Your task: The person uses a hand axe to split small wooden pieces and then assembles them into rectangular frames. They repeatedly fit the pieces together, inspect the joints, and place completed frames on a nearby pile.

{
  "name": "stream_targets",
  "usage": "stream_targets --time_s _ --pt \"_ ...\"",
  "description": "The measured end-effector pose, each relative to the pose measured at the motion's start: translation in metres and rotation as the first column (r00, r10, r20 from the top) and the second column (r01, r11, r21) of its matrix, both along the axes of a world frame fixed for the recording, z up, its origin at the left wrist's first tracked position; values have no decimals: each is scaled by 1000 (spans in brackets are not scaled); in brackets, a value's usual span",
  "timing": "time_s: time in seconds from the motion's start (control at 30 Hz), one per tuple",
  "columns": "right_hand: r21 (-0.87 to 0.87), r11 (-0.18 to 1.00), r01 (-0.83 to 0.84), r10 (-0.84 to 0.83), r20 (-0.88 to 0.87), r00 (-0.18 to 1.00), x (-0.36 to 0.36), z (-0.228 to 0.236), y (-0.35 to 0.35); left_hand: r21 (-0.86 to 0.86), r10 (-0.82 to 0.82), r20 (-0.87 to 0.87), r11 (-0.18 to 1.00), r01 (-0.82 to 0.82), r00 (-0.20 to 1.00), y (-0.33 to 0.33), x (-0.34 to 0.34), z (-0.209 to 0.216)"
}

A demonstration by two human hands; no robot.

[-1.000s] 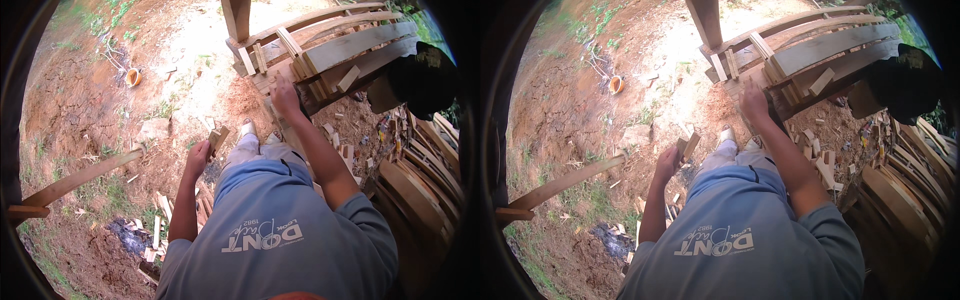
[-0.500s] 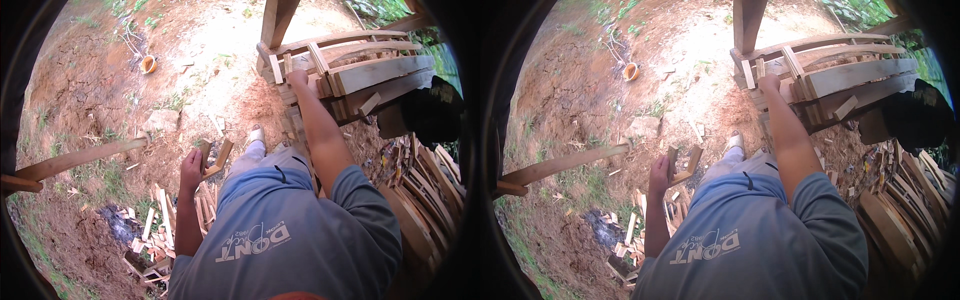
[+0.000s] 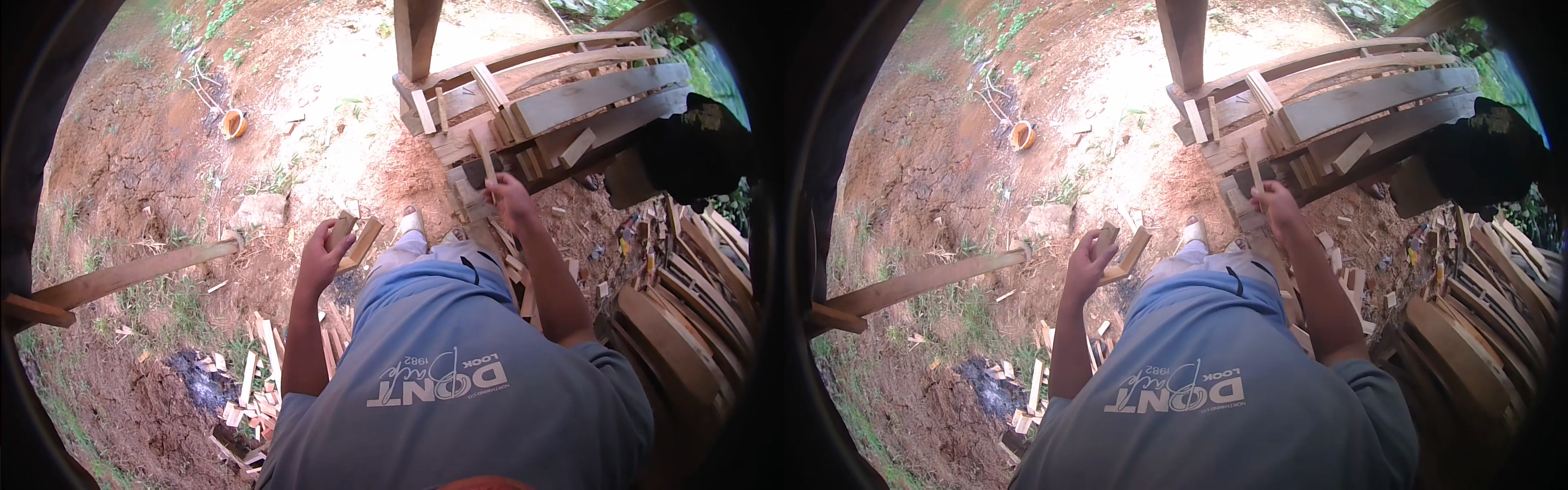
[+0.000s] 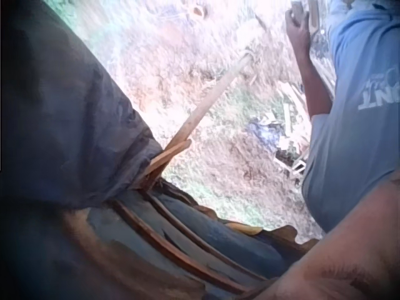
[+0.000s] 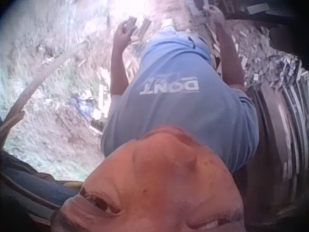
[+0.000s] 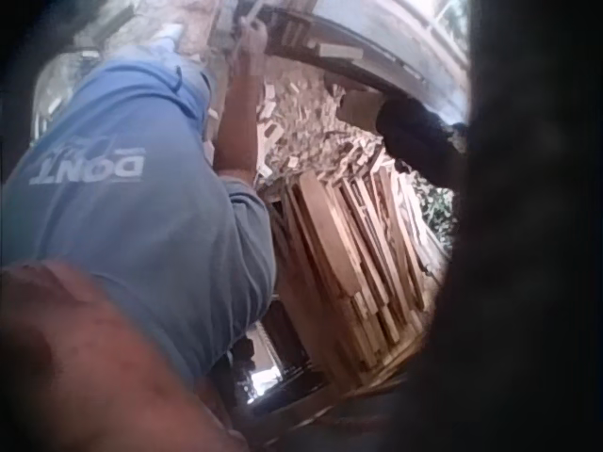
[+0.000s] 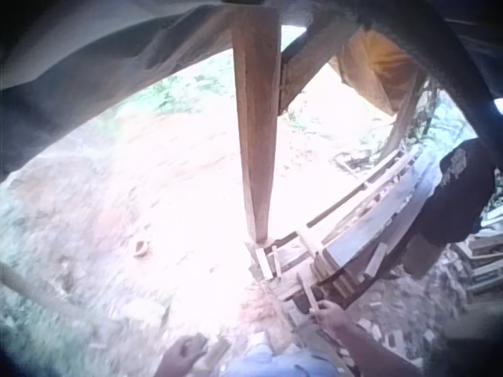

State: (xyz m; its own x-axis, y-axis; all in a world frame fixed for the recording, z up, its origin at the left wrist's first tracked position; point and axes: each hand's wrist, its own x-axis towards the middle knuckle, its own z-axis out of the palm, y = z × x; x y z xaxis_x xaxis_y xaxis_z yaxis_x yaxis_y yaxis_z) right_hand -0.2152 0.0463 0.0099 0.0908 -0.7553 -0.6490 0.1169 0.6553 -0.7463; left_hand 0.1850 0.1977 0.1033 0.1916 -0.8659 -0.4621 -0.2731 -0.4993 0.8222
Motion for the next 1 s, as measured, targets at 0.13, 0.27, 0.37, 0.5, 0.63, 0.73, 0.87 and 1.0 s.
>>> stream_targets --time_s 0.13,0.27,0.37,0.5,0.63,0.73,0.87,1.0 --pt "81 997 -11 0 135 991 -45 18 82 21 -126 105 992 124 986 -27 -29 22" --pt "-80 996 -23 26 44 999 -57 55 93 -103 -333 210 928 359 919 -57 -55 45" --pt "-196 980 -34 43 44 998 -67 67 83 -162 -390 182 894 419 903 -75 -79 57" --pt "-431 895 -116 129 2 992 -56 105 72 -196 -505 149 828 526 850 -92 -110 82" --pt "-482 862 -160 142 -73 987 -46 128 78 -290 -524 -9 817 499 852 -97 -140 94" --pt "-535 829 -162 134 -91 987 -44 136 81 -312 -529 -116 823 474 841 -99 -150 95" --pt "-590 771 -240 81 -284 955 -47 162 83 -329 -516 -199 836 439 833 -97 -158 95" --pt "-679 661 -320 55 -381 923 -47 183 82 -317 -553 -170 815 486 816 -93 -164 93"
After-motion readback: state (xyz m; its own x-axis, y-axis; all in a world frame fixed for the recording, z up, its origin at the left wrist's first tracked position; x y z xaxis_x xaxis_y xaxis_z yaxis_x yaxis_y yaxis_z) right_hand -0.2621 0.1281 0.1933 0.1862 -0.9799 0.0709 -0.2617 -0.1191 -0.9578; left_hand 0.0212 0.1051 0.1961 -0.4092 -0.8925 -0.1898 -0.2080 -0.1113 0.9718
